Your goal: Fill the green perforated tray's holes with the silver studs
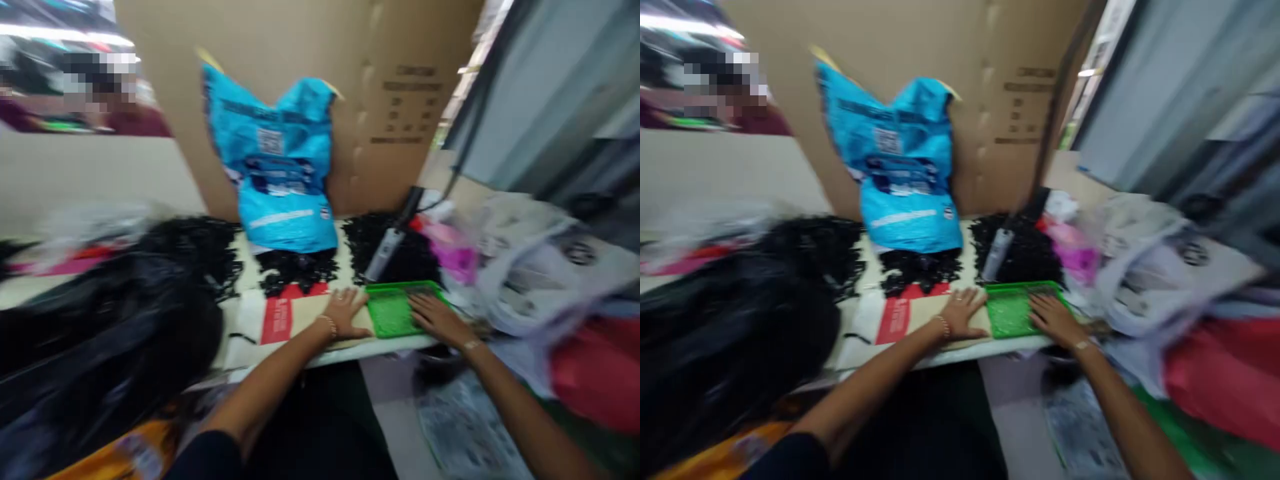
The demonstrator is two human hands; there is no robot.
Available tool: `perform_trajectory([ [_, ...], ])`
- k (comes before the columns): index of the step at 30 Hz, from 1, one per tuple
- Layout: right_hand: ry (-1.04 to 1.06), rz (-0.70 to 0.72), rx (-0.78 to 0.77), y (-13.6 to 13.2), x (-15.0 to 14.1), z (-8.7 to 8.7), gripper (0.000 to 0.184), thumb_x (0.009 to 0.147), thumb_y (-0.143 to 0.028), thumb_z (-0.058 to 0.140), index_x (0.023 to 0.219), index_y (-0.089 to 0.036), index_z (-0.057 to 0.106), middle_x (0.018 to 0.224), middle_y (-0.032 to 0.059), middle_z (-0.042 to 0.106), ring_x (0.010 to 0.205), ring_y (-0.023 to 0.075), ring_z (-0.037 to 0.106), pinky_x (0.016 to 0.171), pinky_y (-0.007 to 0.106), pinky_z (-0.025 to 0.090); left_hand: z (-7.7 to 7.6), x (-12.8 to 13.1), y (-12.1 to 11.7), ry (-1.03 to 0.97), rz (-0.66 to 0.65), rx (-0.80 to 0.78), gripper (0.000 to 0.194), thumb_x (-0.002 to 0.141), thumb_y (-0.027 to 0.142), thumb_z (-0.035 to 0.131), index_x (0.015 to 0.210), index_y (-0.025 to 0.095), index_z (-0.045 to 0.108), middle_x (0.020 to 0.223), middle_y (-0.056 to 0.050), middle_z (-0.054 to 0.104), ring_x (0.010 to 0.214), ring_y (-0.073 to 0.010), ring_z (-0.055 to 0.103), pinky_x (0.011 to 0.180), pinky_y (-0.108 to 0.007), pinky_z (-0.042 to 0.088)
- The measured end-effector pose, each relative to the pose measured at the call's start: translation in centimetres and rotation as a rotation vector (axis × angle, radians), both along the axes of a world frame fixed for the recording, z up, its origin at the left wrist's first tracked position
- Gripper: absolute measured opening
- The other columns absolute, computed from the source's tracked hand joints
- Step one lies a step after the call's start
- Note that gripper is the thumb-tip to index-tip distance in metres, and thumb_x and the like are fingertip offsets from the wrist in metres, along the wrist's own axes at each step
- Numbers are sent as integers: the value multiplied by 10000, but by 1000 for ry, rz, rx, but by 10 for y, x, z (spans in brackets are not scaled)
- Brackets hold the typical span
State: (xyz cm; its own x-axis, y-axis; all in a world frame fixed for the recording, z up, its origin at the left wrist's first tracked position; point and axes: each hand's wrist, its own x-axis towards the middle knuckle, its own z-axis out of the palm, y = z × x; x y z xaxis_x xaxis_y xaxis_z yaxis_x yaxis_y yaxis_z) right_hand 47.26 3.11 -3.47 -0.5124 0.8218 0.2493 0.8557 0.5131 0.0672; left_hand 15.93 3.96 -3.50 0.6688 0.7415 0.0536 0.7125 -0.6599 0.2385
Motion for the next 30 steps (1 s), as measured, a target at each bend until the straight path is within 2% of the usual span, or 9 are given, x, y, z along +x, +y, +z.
perform_trajectory([
  [1,-17,-59,-38,-15,19,3,386,1024,-394,490,1329,-182,596,1386,136,575,1276,290,538,1078,547,421,-4,14,3,-10,-25,-15,947,819,754,586,1557,237,295,1591,-189,287,1451,-406,271,1143,-650,221],
  [3,-16,-114,-104,-23,26,8,434,1050,-386,382,1381,-176,569,1459,148,513,1338,281,493,1110,537,395,-12,22,9,-11,-35,-25,1044,775,827,545,1582,243,233,1609,-199,239,1478,-409,203,1155,-647,165],
  [6,-13,-98,-179,-10,-1,11,492,1057,-430,338,1443,-172,502,1533,142,413,1381,268,446,1144,531,350,-18,12,11,-10,-27,-4,1028,776,838,516,1579,255,247,1611,-183,244,1480,-393,213,1165,-622,155],
  [8,-34,-79,-236,-1,-16,10,517,1053,-472,340,1455,-182,487,1517,130,441,1388,268,438,1160,545,317,-19,8,10,-20,-20,6,1034,772,854,495,1579,256,249,1609,-183,250,1476,-397,224,1163,-623,154],
  [10,-56,-95,-262,2,-14,8,540,1045,-497,355,1465,-179,473,1497,124,469,1400,276,419,1168,559,295,-20,8,10,-32,-19,4,1036,774,865,471,1580,253,249,1606,-185,256,1472,-402,232,1161,-624,157],
  [14,-83,-188,-223,-1,20,0,553,1040,-474,369,1480,-149,448,1527,131,423,1431,295,365,1170,579,282,-21,11,12,-48,-35,-7,1032,785,869,445,1584,249,240,1610,-180,249,1472,-404,225,1167,-616,139],
  [17,-80,-194,-233,-2,39,-2,550,1044,-471,357,1479,-146,447,1541,126,403,1430,292,367,1161,570,304,-21,11,12,-41,-40,-22,1022,794,865,436,1587,255,229,1614,-175,244,1471,-404,227,1168,-609,135],
  [25,-22,-47,-265,9,11,2,540,1053,-480,342,1528,-224,373,1525,84,441,1391,281,424,1171,558,287,-25,9,12,-31,-32,21,1004,809,861,414,1591,263,215,1619,-169,232,1473,-393,228,1169,-590,126],
  [30,-54,-81,-212,11,31,-1,512,1045,-471,369,1469,-203,469,1453,97,532,1356,301,457,1149,564,302,-23,10,12,-21,-33,35,985,822,845,421,1590,262,221,1612,-163,257,1466,-391,245,1170,-581,131],
])
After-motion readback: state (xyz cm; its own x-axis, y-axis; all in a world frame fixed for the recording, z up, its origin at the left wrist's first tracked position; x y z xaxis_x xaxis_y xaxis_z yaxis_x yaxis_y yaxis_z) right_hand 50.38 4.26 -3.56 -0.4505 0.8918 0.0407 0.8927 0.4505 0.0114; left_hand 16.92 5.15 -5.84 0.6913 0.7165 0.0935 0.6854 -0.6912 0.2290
